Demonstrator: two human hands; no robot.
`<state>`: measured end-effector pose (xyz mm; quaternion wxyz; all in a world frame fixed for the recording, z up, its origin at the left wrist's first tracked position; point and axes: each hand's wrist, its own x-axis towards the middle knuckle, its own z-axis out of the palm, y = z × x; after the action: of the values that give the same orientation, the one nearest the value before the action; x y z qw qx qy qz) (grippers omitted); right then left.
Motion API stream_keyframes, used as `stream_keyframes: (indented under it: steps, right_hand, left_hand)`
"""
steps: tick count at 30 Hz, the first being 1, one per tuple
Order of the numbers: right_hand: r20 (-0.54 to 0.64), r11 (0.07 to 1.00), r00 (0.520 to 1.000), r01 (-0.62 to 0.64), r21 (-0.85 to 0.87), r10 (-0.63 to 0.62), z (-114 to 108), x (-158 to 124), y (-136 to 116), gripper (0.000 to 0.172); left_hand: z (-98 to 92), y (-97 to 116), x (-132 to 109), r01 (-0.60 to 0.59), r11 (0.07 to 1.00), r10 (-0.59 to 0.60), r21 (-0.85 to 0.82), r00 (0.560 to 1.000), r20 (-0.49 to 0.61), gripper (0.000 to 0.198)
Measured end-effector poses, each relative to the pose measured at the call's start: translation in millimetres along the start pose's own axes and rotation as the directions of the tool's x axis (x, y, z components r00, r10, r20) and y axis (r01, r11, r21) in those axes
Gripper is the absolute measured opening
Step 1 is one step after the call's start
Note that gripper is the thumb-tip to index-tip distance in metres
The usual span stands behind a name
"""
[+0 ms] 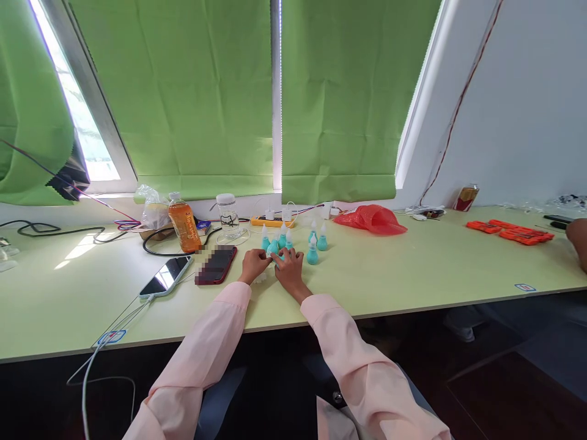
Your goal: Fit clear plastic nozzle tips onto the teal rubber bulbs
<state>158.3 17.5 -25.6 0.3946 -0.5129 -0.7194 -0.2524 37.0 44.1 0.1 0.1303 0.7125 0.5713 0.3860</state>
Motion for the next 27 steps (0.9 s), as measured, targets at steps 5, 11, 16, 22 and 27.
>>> stream_keyframes:
  steps: [5, 11, 16, 22, 27]
  right_hand:
    - [0.008, 1.000, 1.000, 0.003, 0.006, -0.004, 0.7, 0.1, 0.2, 0.036]
    - [-0.007, 0.999, 0.999, -0.034, 0.025, 0.034, 2.1, 0.3, 1.6, 0.033]
    - [-0.033, 0.997, 0.997, -0.064, 0.036, 0.065, 3.1, 0.5, 2.0, 0.032]
    - [-0.052, 0.995, 0.994, -0.093, 0.040, 0.095, 5.6, 0.4, 3.6, 0.031]
    - [-0.058, 0.994, 0.993, -0.102, 0.036, 0.103, 5.5, 0.0, 4.4, 0.032]
  left_hand:
    - [1.2, -1.1, 0.2, 0.009, 1.000, -0.009, -0.001, 1.000, 0.013, 0.024]
    - [0.2, -6.4, 2.4, 0.032, 0.997, -0.027, -0.070, 0.998, 0.065, 0.021]
    - [-1.7, -6.3, 4.1, 0.049, 0.984, -0.025, -0.172, 0.990, 0.141, 0.020]
    - [-3.8, -6.4, 6.3, 0.062, 0.943, 0.018, -0.326, 0.971, 0.237, 0.022]
    - [-6.0, -8.4, 6.7, 0.085, 0.918, 0.029, -0.388, 0.959, 0.281, 0.022]
